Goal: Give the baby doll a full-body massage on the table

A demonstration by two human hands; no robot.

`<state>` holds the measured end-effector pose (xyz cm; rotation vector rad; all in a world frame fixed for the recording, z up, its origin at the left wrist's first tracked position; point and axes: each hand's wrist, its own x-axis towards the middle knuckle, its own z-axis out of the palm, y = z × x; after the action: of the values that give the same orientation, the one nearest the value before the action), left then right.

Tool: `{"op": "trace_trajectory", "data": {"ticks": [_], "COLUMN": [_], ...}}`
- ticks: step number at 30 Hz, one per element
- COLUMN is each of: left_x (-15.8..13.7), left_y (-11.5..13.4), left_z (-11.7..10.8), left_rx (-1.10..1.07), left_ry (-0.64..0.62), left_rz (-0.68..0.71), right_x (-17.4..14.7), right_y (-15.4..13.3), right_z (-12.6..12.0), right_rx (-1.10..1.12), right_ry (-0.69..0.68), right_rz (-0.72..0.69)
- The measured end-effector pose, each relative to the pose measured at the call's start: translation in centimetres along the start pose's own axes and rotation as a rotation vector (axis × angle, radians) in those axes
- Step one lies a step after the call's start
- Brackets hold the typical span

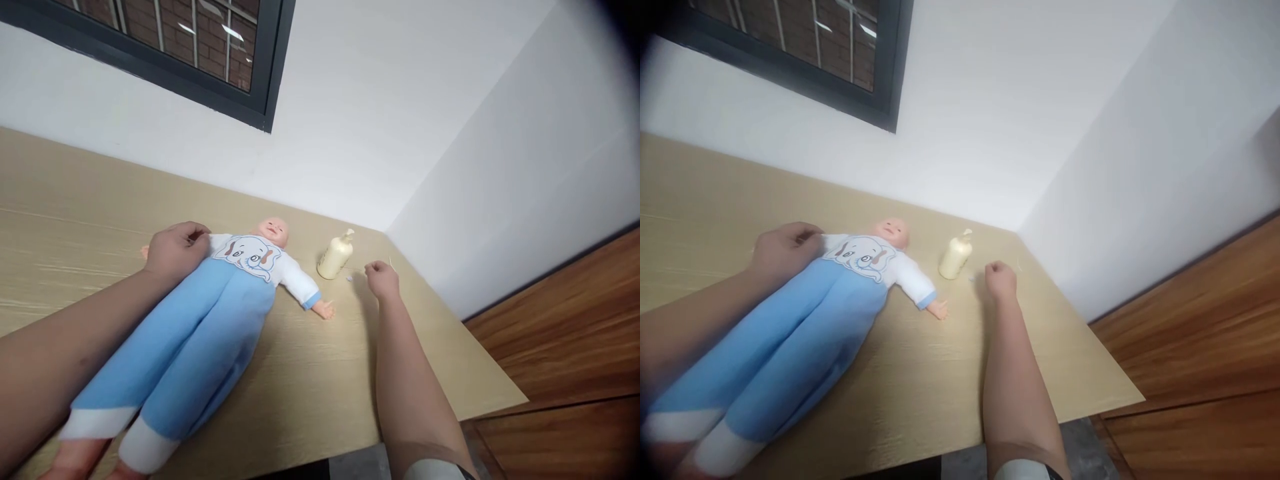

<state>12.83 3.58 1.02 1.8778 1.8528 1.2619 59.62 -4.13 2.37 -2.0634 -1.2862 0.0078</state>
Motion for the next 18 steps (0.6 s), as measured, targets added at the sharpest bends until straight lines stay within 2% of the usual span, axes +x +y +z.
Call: {"op": "trace_trajectory", "data": {"ticks": [3,6,12,18], "left_x": [0.0,0.1,0.2,0.2], "left_y": [-0.2,-0.3,-0.2,-0.1], "left_z": [0.1,0.1,0.1,0.2], "left_rx": [0.011,0.021,0.023,-0.009], "left_ry": [-0.014,-0.028,-0.049,-0.052], "left_rz": [0.01,0.014,0.014,0.008], "right_x": [0.4,0.8,1.5,1.2], "right_y": [2.6,4.0,4.7,4.5], "right_z": [2.0,3.3,4.5,4.7], "right_rx": [-0.058,-0.099,-0.133,-0.09], "right_ry": [-0.128,-0.211,-0.271,-0.303], "right_rz": [0.062,0.067,0.028,0.024]}}
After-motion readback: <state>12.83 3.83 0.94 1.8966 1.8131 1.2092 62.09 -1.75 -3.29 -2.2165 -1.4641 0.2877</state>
